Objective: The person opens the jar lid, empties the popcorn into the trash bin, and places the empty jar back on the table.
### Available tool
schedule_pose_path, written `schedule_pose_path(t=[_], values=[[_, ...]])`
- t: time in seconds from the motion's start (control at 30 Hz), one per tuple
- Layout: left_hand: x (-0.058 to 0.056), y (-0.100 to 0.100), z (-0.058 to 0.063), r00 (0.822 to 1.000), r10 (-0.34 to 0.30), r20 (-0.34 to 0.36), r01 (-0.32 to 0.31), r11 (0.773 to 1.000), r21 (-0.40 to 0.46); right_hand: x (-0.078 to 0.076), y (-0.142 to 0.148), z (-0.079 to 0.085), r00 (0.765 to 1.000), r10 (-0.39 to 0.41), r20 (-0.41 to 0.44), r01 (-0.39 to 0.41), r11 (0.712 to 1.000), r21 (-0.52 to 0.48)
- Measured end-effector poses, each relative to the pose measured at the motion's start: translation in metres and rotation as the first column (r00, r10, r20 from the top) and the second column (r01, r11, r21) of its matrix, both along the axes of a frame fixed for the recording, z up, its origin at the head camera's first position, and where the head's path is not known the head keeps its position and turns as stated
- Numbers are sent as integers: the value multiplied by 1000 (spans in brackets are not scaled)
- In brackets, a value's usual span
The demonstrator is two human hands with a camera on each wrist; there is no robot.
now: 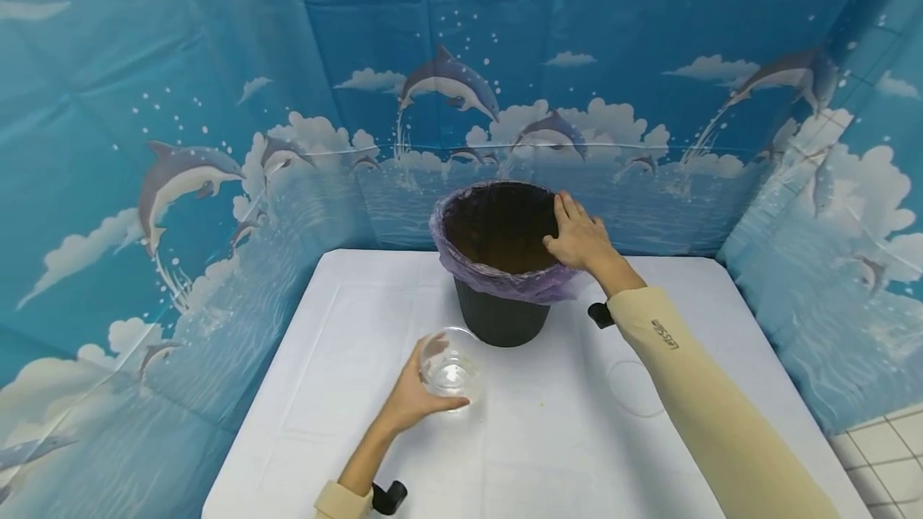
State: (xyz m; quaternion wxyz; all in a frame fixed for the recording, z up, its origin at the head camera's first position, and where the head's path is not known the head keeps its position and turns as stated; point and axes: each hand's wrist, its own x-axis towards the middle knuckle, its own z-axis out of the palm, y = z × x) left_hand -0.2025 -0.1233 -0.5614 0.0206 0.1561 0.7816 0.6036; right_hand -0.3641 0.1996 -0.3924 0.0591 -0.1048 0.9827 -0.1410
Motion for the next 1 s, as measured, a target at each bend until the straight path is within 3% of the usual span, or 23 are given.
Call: schedule_pose_path(t=[0.1, 0.2, 0.4, 0.63, 0.77, 0.87, 1.0], values=[[14, 29, -24, 993, -97, 71, 96, 995, 19, 0, -1, -1, 1000, 3, -2, -3, 1000, 4], [26, 51, -40, 979, -166, 117, 163, 986, 39, 0, -3, -1, 1000, 11, -1, -11, 1000, 7], [39, 77, -56, 972, -206, 115, 202, 978, 46, 1, -6, -2, 1000, 14, -2, -14, 1000, 7], [43, 85, -59, 974, -195, 114, 195, 981, 9, 2, -3, 1, 1000, 27, 12, -26, 999, -19], [42, 82, -60, 964, -235, 127, 244, 968, -61, 3, 5, 3, 999, 30, 31, -29, 999, -44], [35, 70, -54, 950, -279, 139, 302, 935, -189, 5, 14, 6, 998, 49, 46, -44, 994, -95], [15, 39, -35, 933, -332, 137, 359, 857, -369, 11, 29, 11, 992, 83, 93, -61, 974, -219]])
